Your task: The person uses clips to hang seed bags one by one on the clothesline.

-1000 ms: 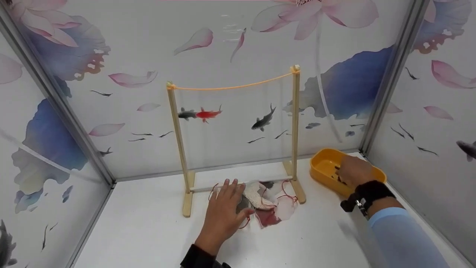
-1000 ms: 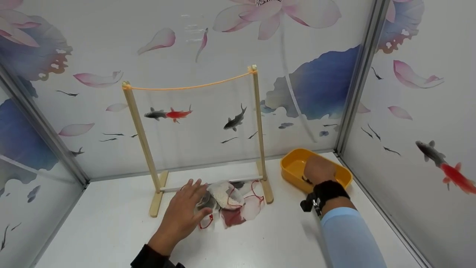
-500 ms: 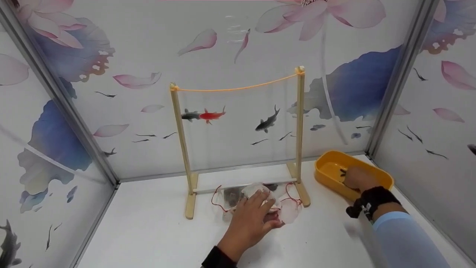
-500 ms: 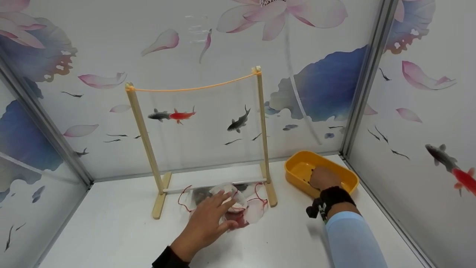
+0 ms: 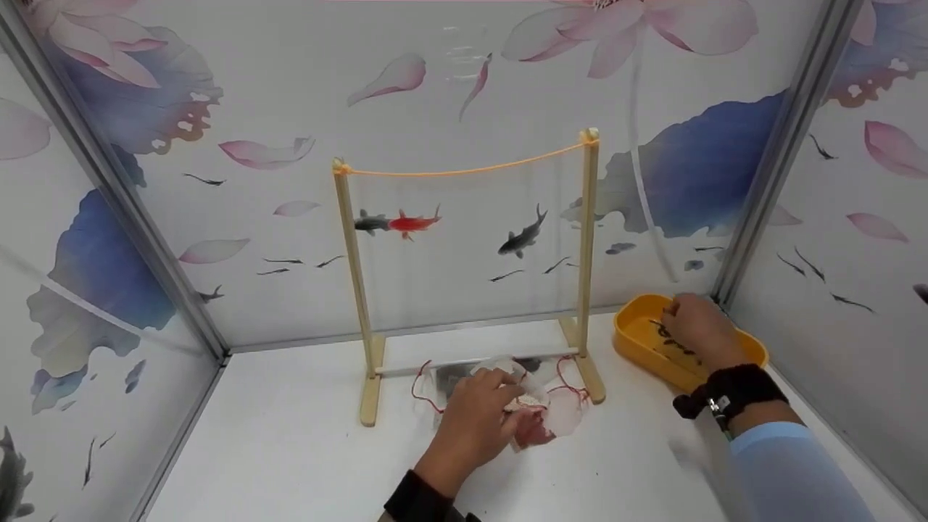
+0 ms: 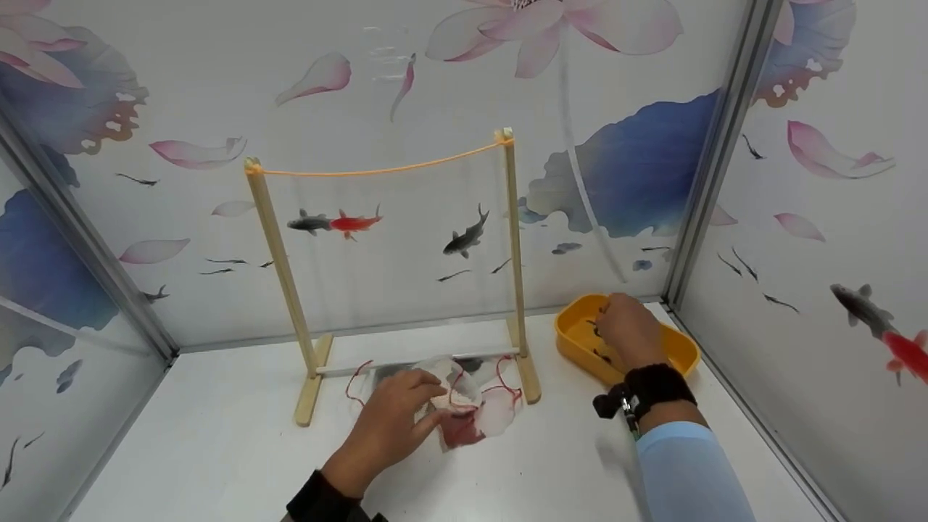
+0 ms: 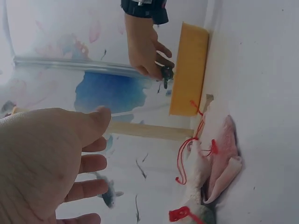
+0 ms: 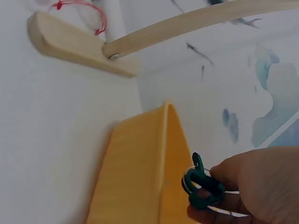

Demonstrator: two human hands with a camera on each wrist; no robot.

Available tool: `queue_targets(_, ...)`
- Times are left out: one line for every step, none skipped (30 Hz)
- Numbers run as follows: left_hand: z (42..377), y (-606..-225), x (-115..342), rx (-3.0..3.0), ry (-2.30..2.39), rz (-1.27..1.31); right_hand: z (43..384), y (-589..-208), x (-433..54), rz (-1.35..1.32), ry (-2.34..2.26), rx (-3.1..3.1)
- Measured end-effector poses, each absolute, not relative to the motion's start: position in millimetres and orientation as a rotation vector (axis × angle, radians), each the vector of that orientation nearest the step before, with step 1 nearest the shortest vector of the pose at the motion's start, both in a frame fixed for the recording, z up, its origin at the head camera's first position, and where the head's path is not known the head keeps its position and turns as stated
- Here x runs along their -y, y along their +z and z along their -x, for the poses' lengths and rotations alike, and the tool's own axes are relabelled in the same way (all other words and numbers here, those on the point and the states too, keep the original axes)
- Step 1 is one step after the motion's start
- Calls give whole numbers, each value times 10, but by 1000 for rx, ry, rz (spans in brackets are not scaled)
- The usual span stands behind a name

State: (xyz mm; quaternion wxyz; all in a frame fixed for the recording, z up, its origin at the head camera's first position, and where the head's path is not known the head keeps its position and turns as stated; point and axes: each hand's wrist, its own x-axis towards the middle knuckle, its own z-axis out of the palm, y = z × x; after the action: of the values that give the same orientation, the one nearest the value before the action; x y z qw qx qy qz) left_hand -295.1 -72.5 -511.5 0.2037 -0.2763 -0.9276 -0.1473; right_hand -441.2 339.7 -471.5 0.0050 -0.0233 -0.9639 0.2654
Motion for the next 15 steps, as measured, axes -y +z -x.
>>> queue_targets(2952, -5099, 765, 2570, -417, 759, 4401, -4703, -3359, 72, 872, 2994)
queue_targets(2952, -5083, 806, 2558, -422, 747, 4388, -4689, -3319, 66, 917, 2968)
queue_targets(2951, -5062, 846, 2549, -428, 735, 4371, -4659, -3242, 56, 1001, 2916)
queue_targets(2950, -5040, 887, 2545, -435, 720, 4343, -4626, -3150, 49, 1093, 2868)
queue_targets(2948, -5016, 926, 2540, -442, 706, 4308, -4594, -3052, 30, 1187, 2820)
queue_targets(2947, -4995, 966, 2534, -455, 691, 4270, -4571, -2951, -1, 1276, 2775)
queue_targets(2942, -4970, 1004, 2527, -461, 674, 4223, -4554, -2837, -26, 1365, 2725)
queue_targets(2940, -4946, 1046, 2518, -468, 663, 4172, -4542, -2720, -57, 1441, 2684)
queue_targets(2937, -4922, 1086, 2510, -471, 649, 4117, -4532, -2596, -92, 1502, 2647)
queue_targets(2931, -4896, 1125, 2503, -479, 633, 4060, -4530, -2473, -134, 1549, 2614)
queue_targets(2924, -4874, 1162, 2495, -490, 618, 4002, -4532, -2347, -176, 1588, 2586)
queue_targets(2914, -4848, 1196, 2490, -508, 600, 3946, -4537, -2221, -217, 1629, 2560)
queue_targets(2903, -4824, 1226, 2484, -530, 584, 3888, -4544, -2092, -264, 1674, 2533)
queue_targets(2895, -4802, 1251, 2479, -561, 574, 3835, -4546, -1969, -308, 1736, 2509)
queue_targets(2878, -4778, 1268, 2477, -602, 561, 3781, -4547, -1851, -353, 1805, 2486)
